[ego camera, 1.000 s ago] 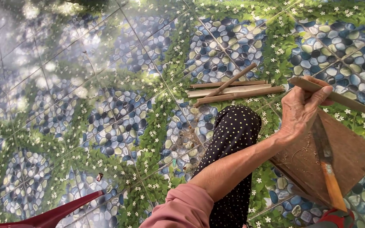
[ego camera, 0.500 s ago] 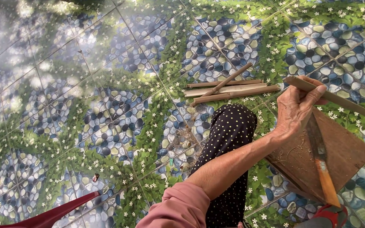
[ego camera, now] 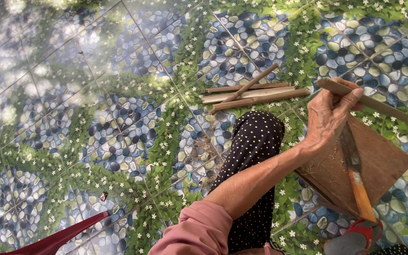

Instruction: Peeling and splitting bamboo strips using a large knife while sitting on the floor.

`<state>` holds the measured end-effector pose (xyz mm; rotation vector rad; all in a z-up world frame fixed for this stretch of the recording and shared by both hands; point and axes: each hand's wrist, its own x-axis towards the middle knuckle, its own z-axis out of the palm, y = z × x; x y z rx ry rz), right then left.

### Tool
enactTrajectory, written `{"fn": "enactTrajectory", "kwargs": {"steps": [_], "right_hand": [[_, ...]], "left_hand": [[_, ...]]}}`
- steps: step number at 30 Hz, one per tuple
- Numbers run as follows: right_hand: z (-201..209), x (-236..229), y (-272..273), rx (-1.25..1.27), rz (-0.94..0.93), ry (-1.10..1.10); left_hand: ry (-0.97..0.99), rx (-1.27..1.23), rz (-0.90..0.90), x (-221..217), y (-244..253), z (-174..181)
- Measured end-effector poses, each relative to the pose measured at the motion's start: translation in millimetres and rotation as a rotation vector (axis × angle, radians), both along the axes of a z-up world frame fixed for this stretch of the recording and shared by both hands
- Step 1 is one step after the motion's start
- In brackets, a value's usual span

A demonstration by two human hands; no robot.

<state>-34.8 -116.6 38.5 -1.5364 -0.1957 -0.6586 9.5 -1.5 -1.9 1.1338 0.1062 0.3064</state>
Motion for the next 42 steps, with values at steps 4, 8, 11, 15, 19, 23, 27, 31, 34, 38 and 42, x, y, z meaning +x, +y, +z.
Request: {"fn": "enactTrajectory", "kwargs": {"steps": [4, 8, 11, 15, 19, 23, 27, 31, 34, 38, 42], "right_hand": [[-31, -21, -37, -0.050, -0.130, 0.052], [-101, -36, -76, -0.100, -0.296, 0.094], [-201, -34, -95, -0.656, -0.248, 0.641], [-249, -58, -105, -1.022, -0.353, 0.844], [-260, -55, -107, -0.949, -0.302, 0.810], [-277, -52, -106, -0.965, -0.141, 0.738], [-296, -68, -93, -1.071, -0.241, 0.587], [-295, -118, -56, -1.079, -0.174, 0.511], [-263, -164, -32, -1.031, 0.089, 0.526], [-232, -185, -30, -0.784, 0.237, 0.700], [-201, -191, -45, -0.475, -0.021, 0.876]], "left_hand": [[0.046, 0.021, 0.072, 3, -6, -2], [-0.035, 0.074, -0.028, 4, 7, -8], [-0.052, 0.039, -0.032, 5, 7, -10], [-0.109, 0.100, -0.059, 2, 13, -3], [-0.110, 0.131, -0.057, -1, 10, 3], [-0.149, 0.025, -0.119, -4, 6, 5], [-0.146, 0.120, -0.059, 5, 7, -7], [-0.123, 0.060, -0.067, 6, 9, -10], [-0.184, 0.065, -0.080, 6, 13, -7], [-0.206, -0.016, -0.092, 6, 16, -1], [-0.231, 0.029, -0.108, 6, 19, -5]]}}
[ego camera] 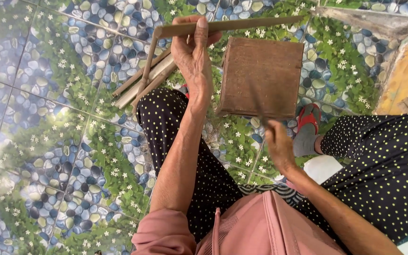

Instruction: Peeling and splitting bamboo strips using a large knife while sitting on the floor.

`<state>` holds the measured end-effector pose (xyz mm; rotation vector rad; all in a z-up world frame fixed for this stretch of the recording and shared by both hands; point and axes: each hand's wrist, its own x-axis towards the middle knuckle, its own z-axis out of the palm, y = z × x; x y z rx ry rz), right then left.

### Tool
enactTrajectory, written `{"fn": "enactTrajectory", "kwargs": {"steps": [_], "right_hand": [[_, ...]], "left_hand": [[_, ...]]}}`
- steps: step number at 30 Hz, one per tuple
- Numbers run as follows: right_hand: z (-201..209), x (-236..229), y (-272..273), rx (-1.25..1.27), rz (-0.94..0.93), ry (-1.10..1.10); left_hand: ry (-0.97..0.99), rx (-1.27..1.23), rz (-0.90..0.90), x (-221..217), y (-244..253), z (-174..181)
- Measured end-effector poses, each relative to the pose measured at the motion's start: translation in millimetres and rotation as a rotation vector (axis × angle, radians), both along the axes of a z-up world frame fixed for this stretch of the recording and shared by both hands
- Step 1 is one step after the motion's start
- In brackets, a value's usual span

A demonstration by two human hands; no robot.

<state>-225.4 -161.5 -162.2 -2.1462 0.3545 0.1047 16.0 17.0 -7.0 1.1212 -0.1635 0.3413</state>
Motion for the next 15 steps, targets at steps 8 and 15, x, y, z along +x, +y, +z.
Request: {"fn": "enactTrajectory", "kwargs": {"steps": [8, 15], "right_hand": [[73, 50, -50, 0.436, -0.476, -0.254], [73, 127, -109, 0.404, -0.176, -0.029]], "left_hand": [[0.069, 0.374, -0.048, -9, -12, -10], [0.042, 0.344, -0.196, -3, -19, -19]]}}
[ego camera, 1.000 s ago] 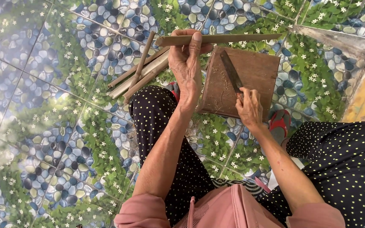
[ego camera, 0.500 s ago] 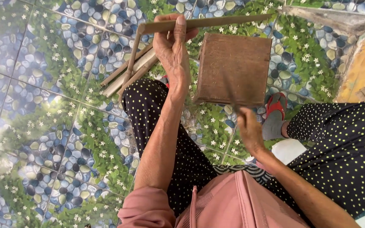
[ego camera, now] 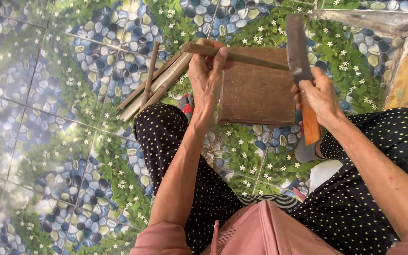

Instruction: Peeling and splitting bamboo strips using a large knife while sitting on the floor.

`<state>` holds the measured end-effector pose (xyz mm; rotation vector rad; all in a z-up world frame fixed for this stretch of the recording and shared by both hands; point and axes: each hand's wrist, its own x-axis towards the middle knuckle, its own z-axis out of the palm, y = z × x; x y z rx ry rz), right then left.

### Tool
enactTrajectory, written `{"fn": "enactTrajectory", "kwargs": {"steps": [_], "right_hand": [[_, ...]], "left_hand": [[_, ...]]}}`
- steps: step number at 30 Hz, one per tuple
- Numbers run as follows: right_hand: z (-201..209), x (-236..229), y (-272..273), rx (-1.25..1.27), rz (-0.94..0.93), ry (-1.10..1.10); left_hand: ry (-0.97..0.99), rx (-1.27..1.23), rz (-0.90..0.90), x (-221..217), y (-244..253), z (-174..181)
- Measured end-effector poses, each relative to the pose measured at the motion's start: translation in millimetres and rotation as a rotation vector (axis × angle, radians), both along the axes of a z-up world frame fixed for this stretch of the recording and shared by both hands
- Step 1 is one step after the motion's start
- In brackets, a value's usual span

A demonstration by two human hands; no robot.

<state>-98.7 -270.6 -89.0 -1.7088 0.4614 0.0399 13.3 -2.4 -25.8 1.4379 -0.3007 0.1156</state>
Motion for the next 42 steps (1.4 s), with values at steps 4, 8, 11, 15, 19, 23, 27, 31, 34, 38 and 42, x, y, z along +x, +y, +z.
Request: {"fn": "enactTrajectory", "kwargs": {"steps": [4, 8, 11, 15, 19, 23, 27, 31, 34, 38, 42], "right_hand": [[-51, 9, -4, 0.226, -0.238, 0.228], [-75, 30, 2, 0.402, -0.318, 0.329], [-89, 32, 1, 0.476, -0.402, 0.345], [-66, 33, 16, 0.526, -0.374, 0.382], [-27, 32, 43, 0.570, -0.218, 0.371], [-57, 33, 33, 0.546, -0.324, 0.361], [-27, 36, 54, 0.559, -0.265, 0.361], [-40, 34, 51, 0.531, -0.270, 0.331], [-38, 37, 55, 0.569, -0.248, 0.330], [-19, 32, 65, 0.610, -0.199, 0.370], [-42, 34, 52, 0.567, -0.252, 0.337]], "left_hand": [[0.176, 0.075, 0.038, 0, -1, -2], [0.223, 0.062, 0.022, 9, 7, -2], [0.279, 0.011, 0.030, 11, 13, -2], [0.297, 0.044, 0.059, 16, 15, 7], [0.297, 0.018, 0.060, 11, 16, 14], [0.303, 0.018, 0.085, 8, 10, 19], [0.288, -0.030, 0.081, 10, 9, 11], [0.271, -0.067, 0.091, 5, 7, 16], [0.260, -0.042, 0.102, 4, 8, 18], [0.267, -0.041, 0.131, 2, 4, 18], [0.240, 0.005, 0.119, -1, 0, 32]]}}
